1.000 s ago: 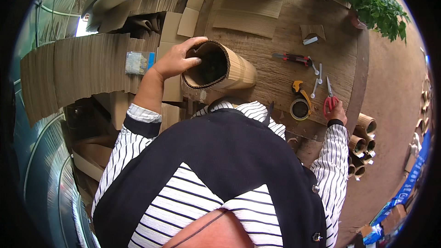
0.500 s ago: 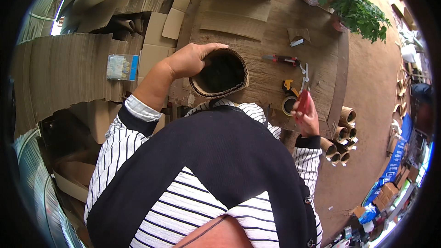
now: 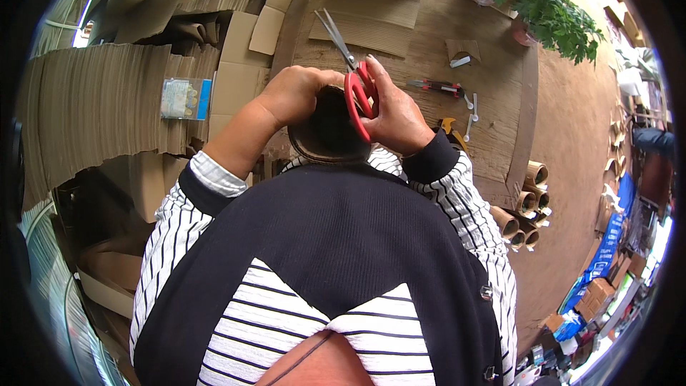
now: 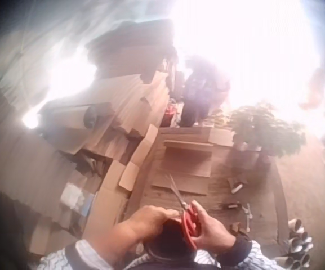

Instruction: The person rolls sheets of corrugated cardboard into cylindrical tubes and secures them with clear tape using a handheld dispenser. They then trim the edges of the tubes with scissors and place the finished tubes upright on the floor.

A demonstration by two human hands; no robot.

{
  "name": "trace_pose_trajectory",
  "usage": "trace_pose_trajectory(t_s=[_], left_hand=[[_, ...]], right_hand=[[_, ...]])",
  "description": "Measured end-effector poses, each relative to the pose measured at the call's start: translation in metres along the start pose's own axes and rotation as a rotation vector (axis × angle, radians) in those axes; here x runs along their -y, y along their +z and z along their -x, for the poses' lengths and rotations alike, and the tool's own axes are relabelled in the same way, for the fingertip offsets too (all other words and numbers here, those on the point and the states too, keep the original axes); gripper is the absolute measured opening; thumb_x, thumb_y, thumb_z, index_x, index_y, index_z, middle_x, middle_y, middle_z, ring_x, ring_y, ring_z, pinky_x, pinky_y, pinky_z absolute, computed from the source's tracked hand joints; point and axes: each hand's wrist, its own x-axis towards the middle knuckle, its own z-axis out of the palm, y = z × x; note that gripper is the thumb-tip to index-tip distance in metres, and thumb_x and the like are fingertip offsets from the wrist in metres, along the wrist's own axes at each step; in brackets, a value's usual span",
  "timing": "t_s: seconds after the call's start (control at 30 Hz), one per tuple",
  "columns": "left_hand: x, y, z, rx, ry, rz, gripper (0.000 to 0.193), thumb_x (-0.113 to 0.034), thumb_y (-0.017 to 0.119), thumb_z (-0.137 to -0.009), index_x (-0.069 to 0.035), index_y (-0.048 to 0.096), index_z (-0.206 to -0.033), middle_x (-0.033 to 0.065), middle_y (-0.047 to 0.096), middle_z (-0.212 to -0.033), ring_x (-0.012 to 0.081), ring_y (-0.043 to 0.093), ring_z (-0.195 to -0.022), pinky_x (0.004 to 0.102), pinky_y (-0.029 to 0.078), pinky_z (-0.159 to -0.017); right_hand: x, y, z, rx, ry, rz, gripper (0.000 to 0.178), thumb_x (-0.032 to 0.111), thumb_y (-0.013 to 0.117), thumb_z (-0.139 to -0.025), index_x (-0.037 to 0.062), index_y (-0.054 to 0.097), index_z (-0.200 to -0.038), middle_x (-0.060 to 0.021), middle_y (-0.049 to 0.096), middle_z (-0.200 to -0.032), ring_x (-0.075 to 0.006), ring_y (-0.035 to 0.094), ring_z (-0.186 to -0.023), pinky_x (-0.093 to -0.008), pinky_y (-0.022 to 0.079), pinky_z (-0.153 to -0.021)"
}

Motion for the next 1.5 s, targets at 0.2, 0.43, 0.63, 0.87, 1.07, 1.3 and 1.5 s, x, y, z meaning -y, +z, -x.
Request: trace_pose_trajectory(t_s=[0.2, 0.43, 0.63, 0.87, 1.07, 1.3, 1.5], left_hand=[[-0.005, 0.015, -0.010, -0.199, -0.024, -0.239, 0.011, -0.009, 0.058, -0.082, -0.011, 0.066, -0.088, 0.0151, 0.070, -0.082, 0.0347, 0.070, -0.083, 0.0437, 0.057, -0.073], [-0.020, 0.018, -0.028, -0.236, -0.102, -0.373, 0.015, -0.029, 0.063, -0.084, -0.015, 0.065, -0.081, 0.0123, 0.068, -0.073, 0.0323, 0.070, -0.070, 0.0433, 0.056, -0.060], [-0.023, 0.017, -0.035, -0.186, -0.138, -0.375, 0.015, -0.018, 0.056, -0.084, -0.014, 0.070, -0.090, 0.0109, 0.073, -0.086, 0.0280, 0.073, -0.080, 0.0400, 0.058, -0.068], [-0.012, 0.010, -0.006, -0.061, -0.127, 0.353, 0.034, -0.016, 0.068, -0.082, -0.012, 0.071, -0.116, 0.0164, 0.071, -0.108, 0.0249, 0.069, -0.103, 0.0344, 0.052, -0.093], [-0.012, 0.022, 0.010, -0.004, -0.134, 1.303, 0.044, -0.013, 0.050, -0.100, 0.003, 0.048, -0.141, 0.0143, 0.058, -0.133, 0.0226, 0.057, -0.121, 0.0325, 0.043, -0.107], [-0.016, 0.043, -0.002, -0.040, -0.053, 1.569, 0.040, -0.014, 0.042, -0.103, 0.002, 0.050, -0.138, 0.0138, 0.059, -0.129, 0.0195, 0.056, -0.120, 0.0307, 0.043, -0.106], [-0.025, 0.057, -0.006, -0.101, -0.026, 1.470, 0.038, -0.015, 0.045, -0.103, 0.001, 0.052, -0.137, 0.0104, 0.059, -0.127, 0.0157, 0.053, -0.119, 0.0280, 0.040, -0.105]], right_hand=[[0.004, 0.005, 0.009, 0.068, -0.005, -0.013, 0.098, 0.007, 0.079, -0.074, 0.0054, 0.023, -0.154, -0.0191, 0.062, -0.125, -0.0280, 0.064, -0.113, -0.0350, 0.050, -0.097], [0.001, 0.013, 0.017, 0.000, -0.039, -0.012, 0.097, 0.014, 0.080, -0.072, 0.0003, 0.025, -0.152, -0.0224, 0.061, -0.122, -0.0344, 0.064, -0.108, -0.0376, 0.052, -0.091], [-0.004, 0.007, 0.018, -0.073, -0.023, -0.001, 0.099, 0.018, 0.083, -0.072, 0.0030, 0.027, -0.152, -0.0208, 0.059, -0.126, -0.0305, 0.064, -0.112, -0.0363, 0.052, -0.093], [-0.013, -0.012, 0.038, -0.196, 0.123, -0.197, 0.099, 0.024, 0.090, -0.071, 0.0061, 0.034, -0.151, -0.0116, 0.059, -0.115, -0.0181, 0.062, -0.098, -0.0312, 0.052, -0.088], [-0.029, -0.037, 0.087, -0.352, 0.061, 0.047, 0.079, 0.013, 0.074, -0.077, 0.0140, 0.042, -0.149, -0.0066, 0.063, -0.086, -0.0146, 0.062, -0.076, -0.0292, 0.053, -0.075], [0.004, -0.036, 0.141, -0.279, 0.138, 0.407, 0.064, 0.009, 0.070, -0.077, 0.0152, 0.052, -0.138, -0.0105, 0.060, -0.103, -0.0252, 0.065, -0.093, -0.0357, 0.054, -0.083], [0.026, -0.020, 0.153, -0.347, 0.244, 0.552, 0.052, 0.022, 0.078, -0.075, 0.0103, 0.059, -0.122, -0.0103, 0.060, -0.099, -0.0288, 0.061, -0.094, -0.0404, 0.050, -0.083]])
